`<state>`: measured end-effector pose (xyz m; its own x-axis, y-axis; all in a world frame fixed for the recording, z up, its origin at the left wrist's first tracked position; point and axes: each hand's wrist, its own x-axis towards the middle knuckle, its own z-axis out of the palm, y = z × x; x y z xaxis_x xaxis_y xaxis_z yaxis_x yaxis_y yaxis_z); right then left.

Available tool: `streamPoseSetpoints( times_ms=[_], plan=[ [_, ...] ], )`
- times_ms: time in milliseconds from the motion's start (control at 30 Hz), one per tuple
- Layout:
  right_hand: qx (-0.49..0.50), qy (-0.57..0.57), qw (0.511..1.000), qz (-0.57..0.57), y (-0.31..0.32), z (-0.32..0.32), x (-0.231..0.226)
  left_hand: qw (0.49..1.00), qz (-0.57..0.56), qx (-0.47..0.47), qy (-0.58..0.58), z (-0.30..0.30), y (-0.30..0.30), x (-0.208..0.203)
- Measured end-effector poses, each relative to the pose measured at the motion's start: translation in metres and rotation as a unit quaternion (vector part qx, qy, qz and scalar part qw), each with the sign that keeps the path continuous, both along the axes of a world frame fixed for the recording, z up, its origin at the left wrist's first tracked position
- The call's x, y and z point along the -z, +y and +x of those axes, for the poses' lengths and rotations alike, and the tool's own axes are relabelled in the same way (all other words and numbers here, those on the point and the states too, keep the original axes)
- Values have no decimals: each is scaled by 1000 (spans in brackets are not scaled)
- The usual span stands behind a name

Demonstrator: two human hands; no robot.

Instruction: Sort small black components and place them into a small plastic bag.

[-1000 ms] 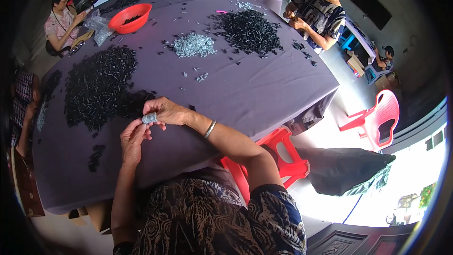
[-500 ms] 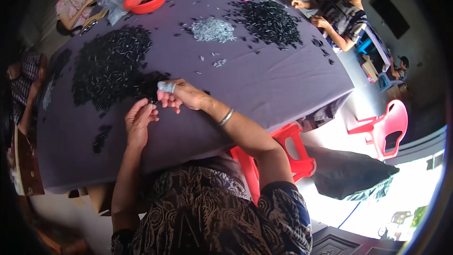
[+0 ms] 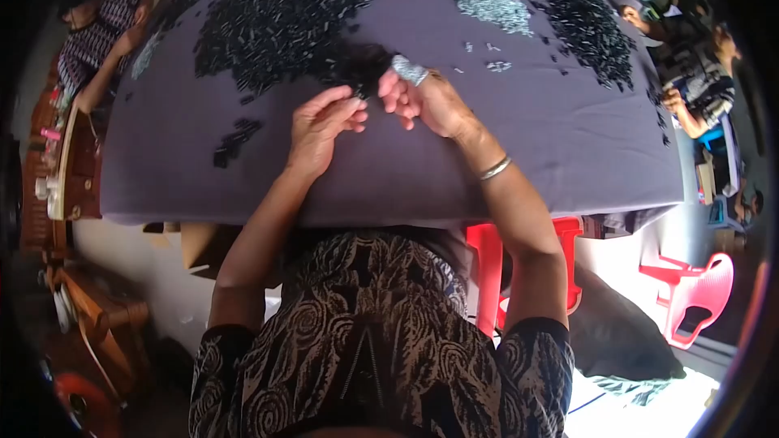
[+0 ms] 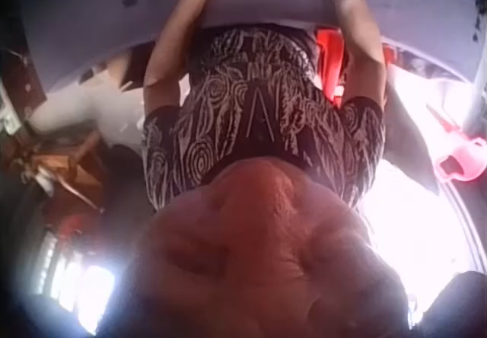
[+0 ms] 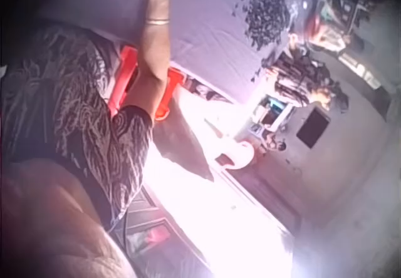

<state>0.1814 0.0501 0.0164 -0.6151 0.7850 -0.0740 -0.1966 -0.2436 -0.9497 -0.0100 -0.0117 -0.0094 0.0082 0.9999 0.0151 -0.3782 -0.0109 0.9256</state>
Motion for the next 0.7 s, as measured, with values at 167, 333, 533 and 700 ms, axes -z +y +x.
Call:
streamPoseSetpoints(
  times_ms=[167,333,533,700],
  plan=[
    [-12,-3,1000,1,0,-10,4,1000,-14,-11,5,-4,0,-4],
    [-27,-1,1000,6,3,-11,3,1000,-7,-10,6,-4,3,-5],
    [-58,-38,997,17,-5,-24,-3,997,59,-25,31,-5,3,-2],
    [-85,-64,991,-79,-22,-36,-9,997,69,3,-31,0,-6,-9]
  ],
)
